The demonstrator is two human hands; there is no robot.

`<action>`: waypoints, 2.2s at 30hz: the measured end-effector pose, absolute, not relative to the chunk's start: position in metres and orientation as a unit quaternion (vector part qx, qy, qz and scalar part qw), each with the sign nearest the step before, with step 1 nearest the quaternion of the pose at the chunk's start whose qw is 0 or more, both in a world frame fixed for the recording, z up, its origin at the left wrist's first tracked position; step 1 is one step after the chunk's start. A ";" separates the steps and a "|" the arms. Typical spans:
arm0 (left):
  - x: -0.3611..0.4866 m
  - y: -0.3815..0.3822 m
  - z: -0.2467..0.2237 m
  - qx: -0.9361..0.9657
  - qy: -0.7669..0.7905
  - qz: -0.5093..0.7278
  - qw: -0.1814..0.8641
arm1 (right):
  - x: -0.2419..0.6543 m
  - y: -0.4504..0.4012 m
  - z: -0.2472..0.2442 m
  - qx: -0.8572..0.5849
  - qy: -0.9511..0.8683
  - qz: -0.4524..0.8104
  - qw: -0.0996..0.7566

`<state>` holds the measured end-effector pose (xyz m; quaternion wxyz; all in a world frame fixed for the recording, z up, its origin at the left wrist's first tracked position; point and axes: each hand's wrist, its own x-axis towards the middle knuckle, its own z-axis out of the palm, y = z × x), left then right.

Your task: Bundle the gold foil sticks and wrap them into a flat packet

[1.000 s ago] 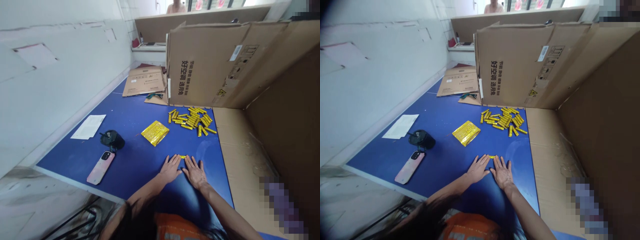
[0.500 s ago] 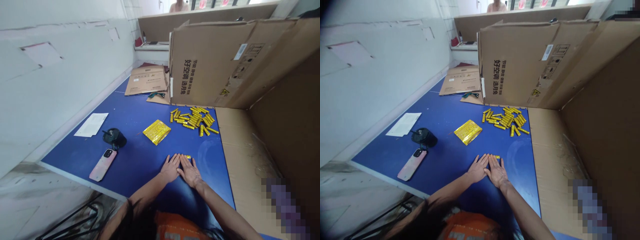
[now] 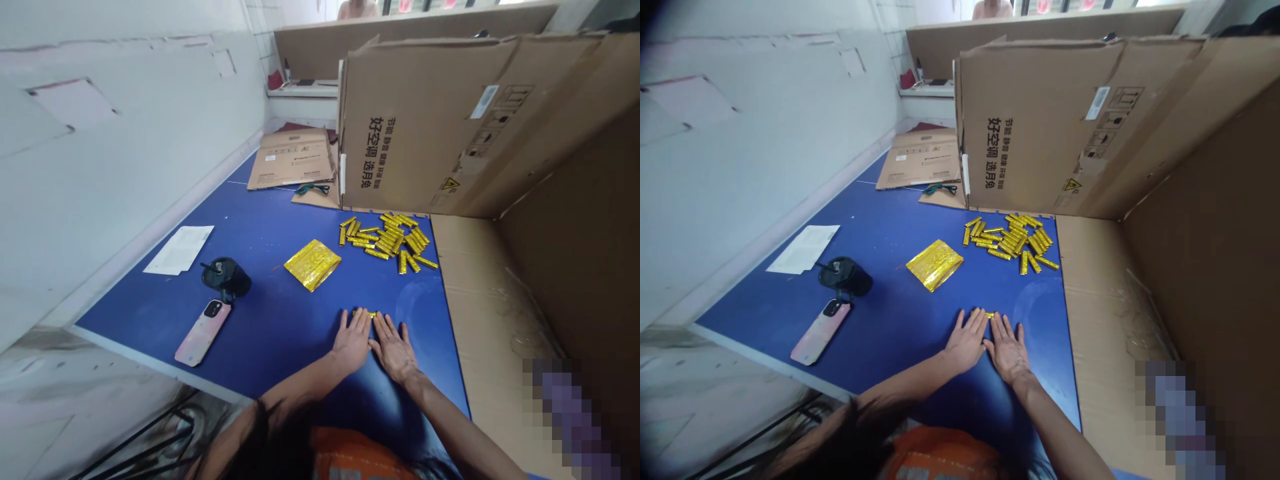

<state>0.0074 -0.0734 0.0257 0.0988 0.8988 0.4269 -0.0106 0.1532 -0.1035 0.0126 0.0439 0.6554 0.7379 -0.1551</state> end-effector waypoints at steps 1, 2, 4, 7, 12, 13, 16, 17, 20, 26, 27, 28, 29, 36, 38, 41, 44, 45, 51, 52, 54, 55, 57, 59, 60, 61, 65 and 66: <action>0.010 -0.074 0.025 0.903 0.416 -0.010 0.109 | 0.153 -0.104 0.012 0.655 0.738 -0.155 0.046; 0.012 -0.075 0.024 0.905 0.409 -0.010 0.119 | 0.154 -0.104 0.011 0.654 0.739 -0.156 0.047; 0.012 -0.075 0.020 0.908 0.396 -0.010 0.137 | 0.155 -0.105 0.010 0.653 0.740 -0.156 0.046; 0.008 -0.074 0.016 0.908 0.390 -0.009 0.153 | 0.156 -0.104 0.010 0.653 0.740 -0.157 0.042; 0.006 -0.072 0.016 0.904 0.388 -0.018 0.178 | 0.153 -0.101 0.019 0.654 0.735 -0.174 0.024; 0.006 -0.072 0.016 0.904 0.387 -0.018 0.180 | 0.152 -0.100 0.020 0.652 0.737 -0.177 0.018; 0.007 -0.072 0.016 0.903 0.391 -0.017 0.179 | 0.149 -0.100 0.019 0.636 0.750 -0.181 -0.001; 0.007 -0.073 0.016 0.902 0.392 -0.015 0.178 | 0.149 -0.101 0.018 0.632 0.754 -0.181 -0.006; 0.005 -0.072 0.014 0.904 0.388 -0.007 0.180 | 0.151 -0.102 0.015 0.626 0.760 -0.176 -0.010; -0.004 -0.071 0.010 0.898 0.409 -0.011 0.159 | 0.157 -0.103 0.013 0.633 0.757 -0.160 -0.003; -0.006 -0.072 0.010 0.898 0.412 -0.010 0.153 | 0.157 -0.103 0.012 0.635 0.756 -0.158 -0.004; -0.007 -0.072 0.010 0.898 0.414 -0.010 0.149 | 0.157 -0.103 0.011 0.637 0.755 -0.156 -0.005; -0.009 -0.072 0.010 0.898 0.416 -0.008 0.145 | 0.157 -0.103 0.010 0.637 0.755 -0.155 -0.005; -0.017 -0.074 0.012 0.891 0.432 0.010 0.138 | 0.156 -0.106 0.008 0.636 0.755 -0.159 -0.010; -0.017 -0.074 0.013 0.891 0.432 0.007 0.140 | 0.156 -0.106 0.010 0.639 0.752 -0.160 -0.009; -0.015 -0.073 0.016 0.888 0.436 0.006 0.144 | 0.157 -0.102 0.015 0.643 0.747 -0.168 -0.006; -0.011 -0.068 0.024 0.884 0.441 0.011 0.156 | 0.158 -0.094 0.025 0.642 0.747 -0.173 -0.010; -0.010 -0.065 0.027 0.882 0.442 0.011 0.162 | 0.159 -0.090 0.029 0.643 0.747 -0.171 -0.013; -0.003 -0.049 0.037 0.876 0.446 0.007 0.184 | 0.154 -0.068 0.039 0.672 0.721 -0.170 -0.017; -0.003 -0.047 0.037 0.874 0.448 0.009 0.189 | 0.153 -0.064 0.039 0.674 0.717 -0.176 -0.017; -0.001 -0.045 0.036 0.868 0.454 0.016 0.202 | 0.152 -0.059 0.038 0.676 0.710 -0.194 -0.019; 0.000 -0.044 0.036 0.864 0.458 0.021 0.210 | 0.152 -0.057 0.038 0.677 0.706 -0.207 -0.019; 0.001 -0.042 0.035 0.852 0.469 0.034 0.229 | 0.152 -0.053 0.037 0.680 0.693 -0.236 -0.022; 0.002 -0.039 0.033 0.835 0.485 0.051 0.255 | 0.152 -0.052 0.036 0.683 0.678 -0.272 -0.031; 0.002 -0.036 0.031 0.824 0.494 0.060 0.270 | 0.152 -0.052 0.035 0.684 0.668 -0.291 -0.037; 0.002 -0.034 0.030 0.812 0.503 0.068 0.289 | 0.153 -0.052 0.034 0.684 0.657 -0.313 -0.044; 0.001 -0.024 0.020 0.741 0.540 0.095 0.388 | 0.153 -0.054 0.032 0.674 0.599 -0.426 -0.071; 0.001 -0.023 0.018 0.719 0.547 0.100 0.417 | 0.153 -0.055 0.032 0.667 0.583 -0.457 -0.078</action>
